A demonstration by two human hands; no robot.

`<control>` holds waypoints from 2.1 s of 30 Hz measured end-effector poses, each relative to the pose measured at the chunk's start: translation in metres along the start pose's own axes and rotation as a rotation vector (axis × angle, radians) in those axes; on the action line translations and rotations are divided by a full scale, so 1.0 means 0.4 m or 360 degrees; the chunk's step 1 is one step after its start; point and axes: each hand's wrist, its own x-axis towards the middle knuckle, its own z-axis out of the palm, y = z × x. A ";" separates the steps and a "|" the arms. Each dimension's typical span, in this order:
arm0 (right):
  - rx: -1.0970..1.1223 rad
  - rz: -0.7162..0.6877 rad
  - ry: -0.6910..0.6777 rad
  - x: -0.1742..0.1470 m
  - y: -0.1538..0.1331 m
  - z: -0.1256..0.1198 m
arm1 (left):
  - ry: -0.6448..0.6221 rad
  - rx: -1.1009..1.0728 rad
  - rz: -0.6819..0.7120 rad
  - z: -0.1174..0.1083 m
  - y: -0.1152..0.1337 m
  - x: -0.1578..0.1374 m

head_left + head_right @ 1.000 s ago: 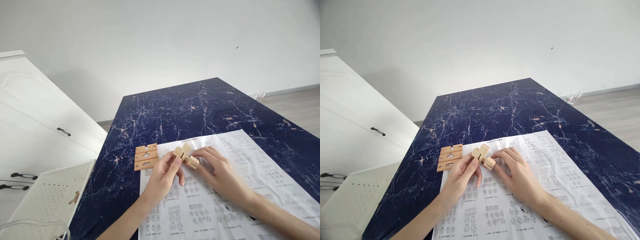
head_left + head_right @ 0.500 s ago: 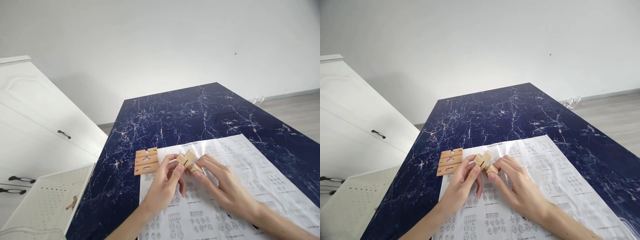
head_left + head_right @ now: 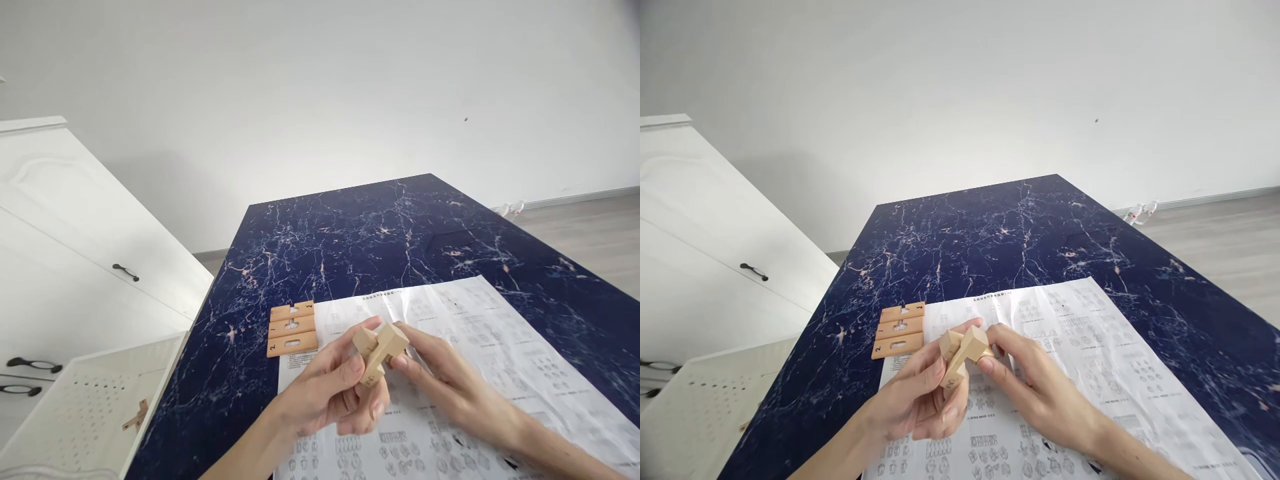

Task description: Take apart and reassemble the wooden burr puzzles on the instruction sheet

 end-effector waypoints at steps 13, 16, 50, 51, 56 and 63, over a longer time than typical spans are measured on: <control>0.0108 -0.0173 -0.0021 -0.004 -0.002 0.002 | -0.0131 0.0031 -0.0024 -0.013 -0.001 -0.005; 0.0049 -0.0089 0.0055 -0.002 -0.008 0.001 | 0.0076 0.0355 0.0074 -0.004 0.003 -0.002; -0.0622 0.0175 0.0185 0.006 0.087 0.021 | 0.1020 0.2599 0.0252 0.051 -0.024 0.008; -0.0621 0.0163 0.0178 0.006 0.088 0.021 | 0.1029 0.2646 0.0230 0.050 -0.023 0.009; -0.0596 0.0114 0.0134 0.007 0.087 0.020 | 0.1094 0.2846 0.0265 0.043 -0.023 0.007; -0.0535 0.0056 0.0074 0.008 0.075 0.018 | 0.1162 0.2963 0.0439 0.026 -0.028 0.004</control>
